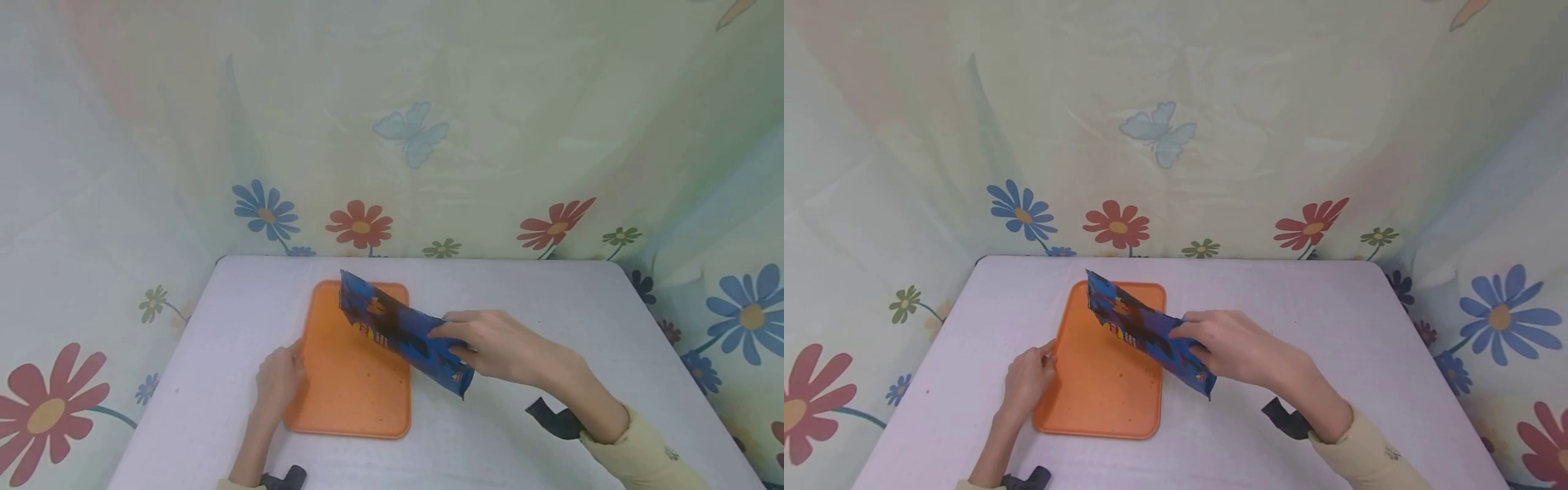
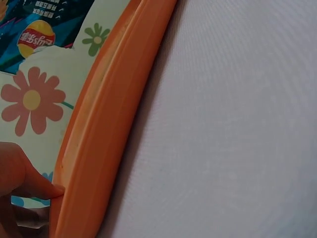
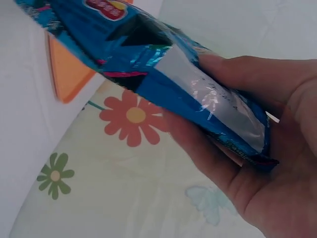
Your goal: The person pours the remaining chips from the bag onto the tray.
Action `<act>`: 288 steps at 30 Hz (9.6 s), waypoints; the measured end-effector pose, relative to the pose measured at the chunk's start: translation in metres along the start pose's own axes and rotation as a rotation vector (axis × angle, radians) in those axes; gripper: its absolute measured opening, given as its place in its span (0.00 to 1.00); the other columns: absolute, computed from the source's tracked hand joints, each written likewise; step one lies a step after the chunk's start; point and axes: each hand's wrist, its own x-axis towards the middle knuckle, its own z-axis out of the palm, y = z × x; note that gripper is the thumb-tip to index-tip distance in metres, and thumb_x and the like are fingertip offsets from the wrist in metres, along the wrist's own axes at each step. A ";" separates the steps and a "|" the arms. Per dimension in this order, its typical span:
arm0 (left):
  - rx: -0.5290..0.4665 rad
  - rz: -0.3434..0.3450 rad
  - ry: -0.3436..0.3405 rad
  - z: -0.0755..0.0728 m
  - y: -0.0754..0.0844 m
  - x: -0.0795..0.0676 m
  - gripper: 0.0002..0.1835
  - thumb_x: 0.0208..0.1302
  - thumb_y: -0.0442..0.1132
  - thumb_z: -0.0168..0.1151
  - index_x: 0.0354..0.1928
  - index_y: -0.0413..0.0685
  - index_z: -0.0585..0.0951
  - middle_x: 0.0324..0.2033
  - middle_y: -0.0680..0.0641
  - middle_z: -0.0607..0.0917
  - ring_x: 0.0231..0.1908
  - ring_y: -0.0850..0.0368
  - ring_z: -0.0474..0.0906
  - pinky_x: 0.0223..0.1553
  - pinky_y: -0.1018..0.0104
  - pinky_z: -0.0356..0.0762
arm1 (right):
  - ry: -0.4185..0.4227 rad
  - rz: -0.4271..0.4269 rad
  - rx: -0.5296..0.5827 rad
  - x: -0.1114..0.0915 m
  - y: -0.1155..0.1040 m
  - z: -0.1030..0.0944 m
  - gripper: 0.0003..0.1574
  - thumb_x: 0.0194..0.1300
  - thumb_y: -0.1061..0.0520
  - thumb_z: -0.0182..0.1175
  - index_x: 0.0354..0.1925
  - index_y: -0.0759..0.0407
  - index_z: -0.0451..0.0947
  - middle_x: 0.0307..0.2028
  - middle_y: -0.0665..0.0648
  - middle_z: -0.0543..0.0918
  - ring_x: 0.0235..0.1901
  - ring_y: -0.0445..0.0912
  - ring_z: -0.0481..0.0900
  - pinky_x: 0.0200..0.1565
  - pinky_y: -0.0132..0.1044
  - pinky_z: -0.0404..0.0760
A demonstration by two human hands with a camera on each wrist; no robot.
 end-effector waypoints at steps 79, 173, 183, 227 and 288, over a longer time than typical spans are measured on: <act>-0.001 -0.026 -0.026 -0.001 0.001 0.001 0.24 0.70 0.29 0.56 0.67 0.33 0.76 0.21 0.48 0.71 0.14 0.61 0.61 0.15 0.72 0.59 | 0.097 -0.081 -0.018 0.001 -0.004 -0.001 0.19 0.60 0.69 0.70 0.47 0.54 0.89 0.29 0.44 0.79 0.30 0.36 0.70 0.29 0.24 0.73; -0.006 -0.011 0.004 0.000 0.000 0.004 0.22 0.71 0.30 0.55 0.66 0.34 0.78 0.20 0.48 0.71 0.14 0.62 0.58 0.14 0.72 0.58 | 0.223 -0.167 -0.031 0.003 -0.004 -0.001 0.16 0.59 0.70 0.71 0.43 0.55 0.90 0.30 0.46 0.81 0.29 0.37 0.73 0.29 0.24 0.76; -0.010 -0.027 -0.020 0.001 -0.001 0.004 0.23 0.72 0.30 0.55 0.67 0.33 0.76 0.20 0.48 0.69 0.15 0.62 0.59 0.15 0.71 0.60 | 0.207 -0.164 -0.023 0.004 -0.005 -0.002 0.15 0.59 0.69 0.71 0.43 0.54 0.89 0.29 0.46 0.80 0.28 0.36 0.72 0.28 0.24 0.75; -0.016 -0.043 -0.033 -0.001 0.000 0.003 0.23 0.73 0.31 0.54 0.68 0.33 0.75 0.24 0.46 0.74 0.17 0.58 0.63 0.18 0.69 0.64 | 0.370 0.010 0.116 -0.009 -0.004 0.029 0.21 0.57 0.72 0.70 0.49 0.58 0.87 0.32 0.46 0.79 0.23 0.28 0.65 0.22 0.23 0.69; -0.036 -0.026 -0.039 0.005 -0.002 0.002 0.23 0.72 0.29 0.54 0.68 0.35 0.75 0.20 0.48 0.70 0.14 0.61 0.61 0.14 0.73 0.61 | 0.670 0.463 -0.248 -0.133 0.054 0.056 0.26 0.43 0.74 0.73 0.45 0.64 0.87 0.28 0.54 0.78 0.17 0.29 0.57 0.16 0.25 0.55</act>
